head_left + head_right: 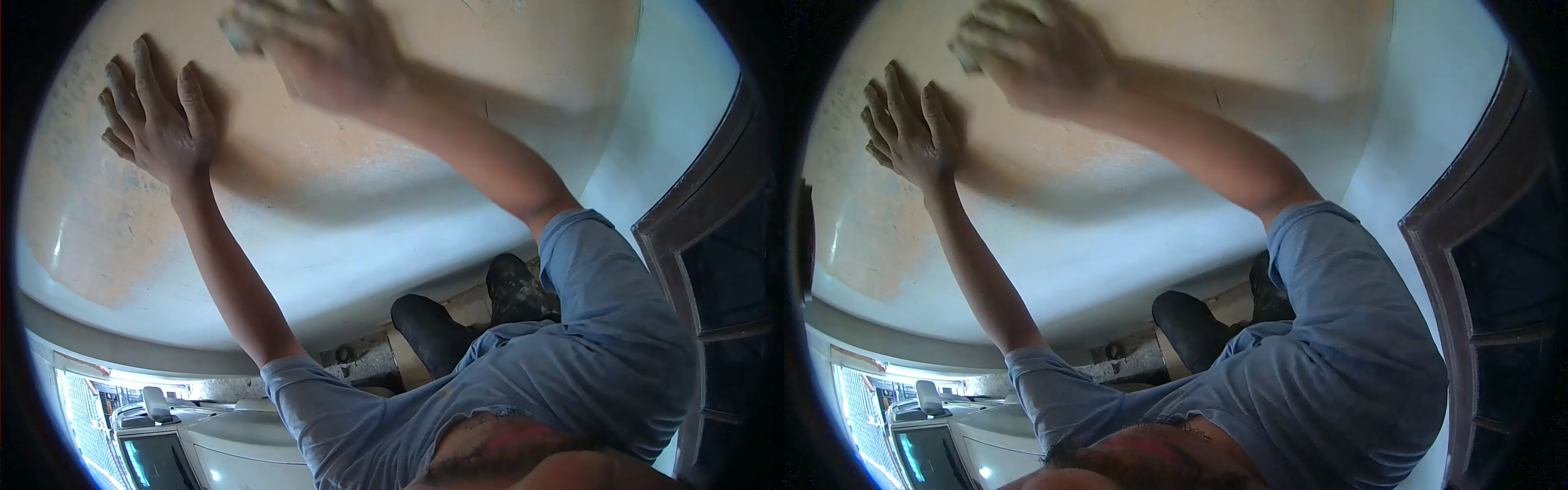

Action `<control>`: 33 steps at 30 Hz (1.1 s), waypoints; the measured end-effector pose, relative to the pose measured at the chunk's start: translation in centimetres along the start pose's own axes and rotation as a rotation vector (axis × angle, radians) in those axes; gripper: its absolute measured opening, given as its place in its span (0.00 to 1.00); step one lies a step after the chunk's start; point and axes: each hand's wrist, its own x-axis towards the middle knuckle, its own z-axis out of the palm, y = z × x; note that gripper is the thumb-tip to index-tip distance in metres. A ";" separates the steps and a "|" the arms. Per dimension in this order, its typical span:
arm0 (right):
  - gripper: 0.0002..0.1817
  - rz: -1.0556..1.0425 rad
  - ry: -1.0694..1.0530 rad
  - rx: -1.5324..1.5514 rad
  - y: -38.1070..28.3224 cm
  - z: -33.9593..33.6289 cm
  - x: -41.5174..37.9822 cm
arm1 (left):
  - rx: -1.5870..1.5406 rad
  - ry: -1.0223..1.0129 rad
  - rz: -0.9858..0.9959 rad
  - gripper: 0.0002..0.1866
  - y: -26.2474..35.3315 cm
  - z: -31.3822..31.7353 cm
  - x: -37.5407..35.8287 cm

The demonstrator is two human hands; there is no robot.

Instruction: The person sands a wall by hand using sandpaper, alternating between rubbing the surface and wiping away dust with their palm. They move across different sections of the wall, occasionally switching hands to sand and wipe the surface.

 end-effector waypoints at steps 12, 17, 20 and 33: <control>0.18 -0.070 -0.185 -0.432 8.3 -11.8 -3.5 | 0.020 0.027 0.017 0.33 -0.1 -0.1 -0.4; 0.18 0.270 -0.269 -0.437 10.5 -14.0 -4.9 | 0.034 0.037 0.014 0.33 0.0 0.0 -0.5; 0.14 0.153 -0.183 -0.322 7.9 -16.3 -19.7 | 0.035 0.098 0.010 0.32 0.1 0.1 -0.5; 0.14 0.270 -0.066 -0.529 21.0 -18.5 -7.4 | 0.062 0.008 -0.066 0.32 -2.5 1.2 -1.9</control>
